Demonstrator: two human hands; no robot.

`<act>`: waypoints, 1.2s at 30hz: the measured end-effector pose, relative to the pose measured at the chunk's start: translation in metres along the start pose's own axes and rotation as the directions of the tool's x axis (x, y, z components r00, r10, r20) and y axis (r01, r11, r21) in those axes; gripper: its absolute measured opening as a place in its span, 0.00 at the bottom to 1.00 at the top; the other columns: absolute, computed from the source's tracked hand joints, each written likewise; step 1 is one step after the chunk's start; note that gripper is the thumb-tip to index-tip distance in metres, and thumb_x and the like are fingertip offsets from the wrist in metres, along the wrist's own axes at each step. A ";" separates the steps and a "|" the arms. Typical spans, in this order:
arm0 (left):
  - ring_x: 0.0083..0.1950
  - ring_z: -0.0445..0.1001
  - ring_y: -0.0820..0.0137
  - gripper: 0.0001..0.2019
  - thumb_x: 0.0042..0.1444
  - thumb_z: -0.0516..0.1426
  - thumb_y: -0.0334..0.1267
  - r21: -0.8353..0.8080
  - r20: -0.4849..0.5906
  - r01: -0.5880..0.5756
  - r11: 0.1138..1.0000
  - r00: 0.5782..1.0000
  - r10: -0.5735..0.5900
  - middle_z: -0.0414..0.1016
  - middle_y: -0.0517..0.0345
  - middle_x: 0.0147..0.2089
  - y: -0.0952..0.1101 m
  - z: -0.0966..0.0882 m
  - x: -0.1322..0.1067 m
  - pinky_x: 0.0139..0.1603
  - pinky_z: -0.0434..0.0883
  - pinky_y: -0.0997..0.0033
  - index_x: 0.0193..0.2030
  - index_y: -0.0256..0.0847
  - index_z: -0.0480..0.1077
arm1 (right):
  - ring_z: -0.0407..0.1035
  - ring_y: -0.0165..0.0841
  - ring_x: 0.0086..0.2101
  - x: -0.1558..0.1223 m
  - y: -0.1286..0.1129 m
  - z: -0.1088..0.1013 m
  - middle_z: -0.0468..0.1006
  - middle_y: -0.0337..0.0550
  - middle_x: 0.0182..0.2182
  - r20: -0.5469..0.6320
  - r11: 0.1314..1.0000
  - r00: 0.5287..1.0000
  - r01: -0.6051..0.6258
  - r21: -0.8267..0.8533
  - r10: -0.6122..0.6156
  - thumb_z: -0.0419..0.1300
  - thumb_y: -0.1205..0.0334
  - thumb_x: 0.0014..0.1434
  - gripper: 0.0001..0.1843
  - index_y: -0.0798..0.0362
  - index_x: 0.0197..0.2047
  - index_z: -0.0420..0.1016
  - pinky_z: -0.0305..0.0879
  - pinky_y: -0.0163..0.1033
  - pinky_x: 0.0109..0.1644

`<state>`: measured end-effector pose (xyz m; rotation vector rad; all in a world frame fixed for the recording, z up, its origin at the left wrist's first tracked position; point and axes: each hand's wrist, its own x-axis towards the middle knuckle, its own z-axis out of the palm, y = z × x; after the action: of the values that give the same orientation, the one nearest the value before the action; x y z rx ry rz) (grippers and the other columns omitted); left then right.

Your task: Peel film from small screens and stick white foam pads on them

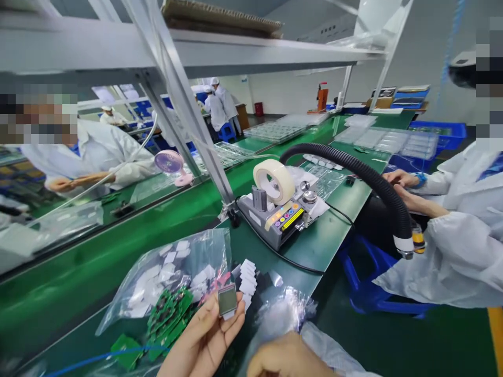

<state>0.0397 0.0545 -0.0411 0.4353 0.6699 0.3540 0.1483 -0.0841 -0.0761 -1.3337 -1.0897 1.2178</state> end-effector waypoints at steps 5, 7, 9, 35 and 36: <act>0.42 0.78 0.66 0.08 0.43 0.65 0.30 -0.135 0.143 0.041 0.990 0.990 -0.021 0.81 0.50 0.39 -0.009 0.003 -0.009 0.48 0.72 0.68 0.32 0.37 0.73 | 0.71 0.32 0.42 -0.008 -0.059 -0.025 0.75 0.39 0.43 -0.302 0.865 0.854 0.282 -0.416 -0.424 0.61 0.66 0.52 0.05 0.46 0.28 0.72 0.66 0.32 0.45; 0.42 0.79 0.68 0.07 0.45 0.64 0.30 -0.171 0.188 0.056 0.984 0.982 -0.023 0.81 0.51 0.39 -0.012 0.003 -0.011 0.47 0.72 0.70 0.31 0.37 0.72 | 0.68 0.35 0.46 -0.002 -0.065 -0.026 0.72 0.40 0.48 -0.384 0.877 0.811 0.302 -0.374 -0.443 0.62 0.63 0.52 0.05 0.47 0.25 0.72 0.65 0.35 0.49; 0.42 0.79 0.69 0.06 0.46 0.64 0.30 -0.206 0.227 0.066 0.976 0.974 -0.018 0.81 0.52 0.39 -0.016 0.003 -0.013 0.47 0.72 0.71 0.31 0.37 0.71 | 0.66 0.38 0.48 0.008 -0.061 -0.020 0.70 0.41 0.50 -0.427 0.942 0.841 0.285 -0.174 -0.333 0.64 0.57 0.52 0.09 0.48 0.24 0.71 0.63 0.40 0.52; 0.28 0.72 0.79 0.08 0.42 0.66 0.30 -0.105 0.109 -0.045 0.993 0.992 0.056 0.73 0.64 0.24 -0.012 0.011 -0.020 0.40 0.71 0.74 0.23 0.37 0.70 | 0.65 0.38 0.42 0.053 -0.029 0.006 0.70 0.45 0.40 -0.405 0.772 0.703 0.328 -0.545 -0.585 0.53 0.58 0.60 0.05 0.49 0.37 0.64 0.61 0.45 0.44; 0.28 0.71 0.79 0.08 0.40 0.67 0.31 -0.035 0.115 -0.060 0.998 0.991 0.063 0.73 0.63 0.24 -0.007 0.010 -0.023 0.38 0.70 0.75 0.23 0.37 0.70 | 0.66 0.36 0.39 0.053 -0.032 0.004 0.71 0.43 0.36 -0.295 0.760 0.759 0.376 -0.530 -0.581 0.49 0.56 0.63 0.08 0.49 0.37 0.65 0.61 0.44 0.42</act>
<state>0.0308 0.0354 -0.0254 0.4436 0.5375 0.3941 0.1489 -0.0274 -0.0505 -1.4329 -1.3077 0.2384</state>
